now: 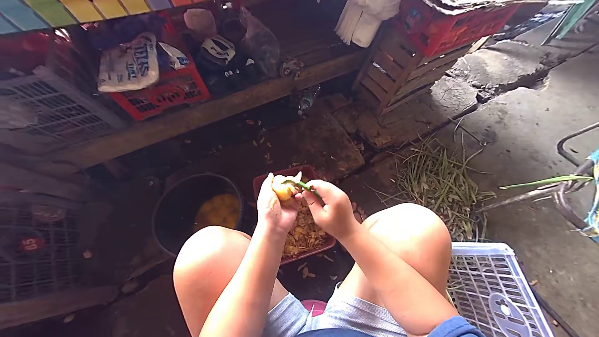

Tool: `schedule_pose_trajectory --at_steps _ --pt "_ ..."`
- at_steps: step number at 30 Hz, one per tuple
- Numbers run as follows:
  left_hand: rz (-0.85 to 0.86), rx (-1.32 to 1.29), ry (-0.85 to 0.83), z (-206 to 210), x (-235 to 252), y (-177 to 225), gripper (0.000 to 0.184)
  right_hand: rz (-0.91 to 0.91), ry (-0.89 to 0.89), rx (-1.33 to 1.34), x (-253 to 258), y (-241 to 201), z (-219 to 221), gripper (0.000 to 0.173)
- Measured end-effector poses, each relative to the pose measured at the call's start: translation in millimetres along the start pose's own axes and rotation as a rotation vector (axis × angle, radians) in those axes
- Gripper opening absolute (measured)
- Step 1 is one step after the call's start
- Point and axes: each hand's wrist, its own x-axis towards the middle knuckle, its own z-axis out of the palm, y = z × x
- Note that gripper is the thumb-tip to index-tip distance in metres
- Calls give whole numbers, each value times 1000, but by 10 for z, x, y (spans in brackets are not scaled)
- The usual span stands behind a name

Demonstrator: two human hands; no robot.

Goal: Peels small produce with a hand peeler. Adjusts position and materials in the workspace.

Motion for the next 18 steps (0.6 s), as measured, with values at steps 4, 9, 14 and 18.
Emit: schedule_pose_trajectory --at_steps 4,9,14,18 --pt "-6 -95 62 -12 14 -33 30 -171 -15 -91 -52 -28 107 19" --pt "-42 -106 56 29 -12 2 25 -260 38 -208 -14 -21 117 20" --pt "-63 -47 48 19 -6 29 30 -318 61 -253 36 20 86 21" --pt "-86 51 -111 -76 -19 51 35 168 -60 -313 149 115 -69 20"
